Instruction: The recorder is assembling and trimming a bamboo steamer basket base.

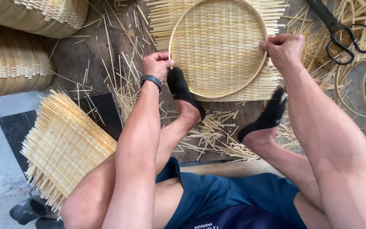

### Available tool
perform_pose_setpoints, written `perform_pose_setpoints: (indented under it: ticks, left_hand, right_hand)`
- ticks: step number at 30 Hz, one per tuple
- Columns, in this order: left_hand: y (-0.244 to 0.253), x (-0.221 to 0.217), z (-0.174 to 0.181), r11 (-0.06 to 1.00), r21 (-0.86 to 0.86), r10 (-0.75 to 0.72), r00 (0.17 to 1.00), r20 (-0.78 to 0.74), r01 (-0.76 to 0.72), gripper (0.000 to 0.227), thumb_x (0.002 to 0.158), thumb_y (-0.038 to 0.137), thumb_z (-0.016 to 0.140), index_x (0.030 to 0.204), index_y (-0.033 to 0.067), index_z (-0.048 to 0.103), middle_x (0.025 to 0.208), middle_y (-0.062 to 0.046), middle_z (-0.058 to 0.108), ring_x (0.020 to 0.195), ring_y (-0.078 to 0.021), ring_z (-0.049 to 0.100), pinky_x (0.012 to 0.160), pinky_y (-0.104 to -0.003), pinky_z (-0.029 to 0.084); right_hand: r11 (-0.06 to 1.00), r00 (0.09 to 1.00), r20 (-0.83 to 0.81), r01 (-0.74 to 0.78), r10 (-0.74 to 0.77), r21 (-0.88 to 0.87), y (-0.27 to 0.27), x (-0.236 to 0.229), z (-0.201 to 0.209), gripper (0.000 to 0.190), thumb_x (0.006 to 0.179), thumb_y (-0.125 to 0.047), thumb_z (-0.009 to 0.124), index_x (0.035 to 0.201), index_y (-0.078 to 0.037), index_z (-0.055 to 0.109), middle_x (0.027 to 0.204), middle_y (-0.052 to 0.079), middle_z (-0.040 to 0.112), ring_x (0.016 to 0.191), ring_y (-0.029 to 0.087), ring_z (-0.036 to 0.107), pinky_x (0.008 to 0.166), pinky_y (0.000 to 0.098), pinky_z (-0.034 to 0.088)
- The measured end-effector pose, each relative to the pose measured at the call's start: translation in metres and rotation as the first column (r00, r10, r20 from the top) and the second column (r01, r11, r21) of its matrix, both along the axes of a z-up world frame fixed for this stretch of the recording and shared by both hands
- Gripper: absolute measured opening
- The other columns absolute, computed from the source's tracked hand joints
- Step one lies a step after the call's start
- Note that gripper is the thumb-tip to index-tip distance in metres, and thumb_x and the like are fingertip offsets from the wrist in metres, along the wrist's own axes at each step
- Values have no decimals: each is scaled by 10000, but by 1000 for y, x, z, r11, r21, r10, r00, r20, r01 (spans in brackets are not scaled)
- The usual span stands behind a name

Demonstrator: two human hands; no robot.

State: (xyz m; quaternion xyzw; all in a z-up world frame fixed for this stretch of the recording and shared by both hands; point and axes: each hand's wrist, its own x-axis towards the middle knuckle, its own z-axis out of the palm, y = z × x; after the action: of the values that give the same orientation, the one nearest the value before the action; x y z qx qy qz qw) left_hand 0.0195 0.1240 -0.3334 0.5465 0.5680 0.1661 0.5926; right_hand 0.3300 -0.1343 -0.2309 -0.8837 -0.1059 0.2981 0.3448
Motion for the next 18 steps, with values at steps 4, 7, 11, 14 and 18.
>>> perform_pose_setpoints:
  ticks: [4,7,11,14,18]
  left_hand:
    - [-1,-4,2,988,-143,67,996,59,-58,306,745,-113,822,1034,-51,742,883,-123,776,724,-189,737,621,-309,602]
    - [4,-7,8,977,-213,50,995,82,-31,303,740,-86,826,1023,-36,728,873,-113,776,731,-187,761,641,-315,636]
    - [12,-4,28,978,-203,-31,997,69,44,317,721,-81,843,1008,-22,722,883,-96,767,743,-169,752,644,-307,641]
    - [24,28,70,950,-52,-312,914,-260,309,338,682,-27,899,983,0,748,883,-85,776,764,-167,760,693,-310,659]
    - [29,104,87,530,643,-379,832,-404,553,385,798,290,865,1070,43,749,1056,-157,757,1002,-279,689,886,-423,542]
  right_hand:
    - [993,995,-99,-10,21,115,-1,6,-5,218,872,-105,844,1073,-39,793,893,102,765,722,147,705,656,266,586]
    - [983,989,-144,-10,38,186,-13,22,-41,227,863,-94,869,1048,5,786,869,99,754,720,150,695,646,272,581]
    - [983,983,-108,-132,146,127,-1,27,-21,279,862,-137,900,1053,29,781,918,127,750,800,179,693,720,295,582]
    - [925,900,217,-377,378,-45,16,-6,13,457,852,-220,918,1175,48,737,1157,240,683,1066,306,626,915,406,539]
    - [479,320,454,-826,832,-297,33,-111,25,1006,857,-607,695,1511,96,394,1537,316,363,1469,434,294,1243,560,233]
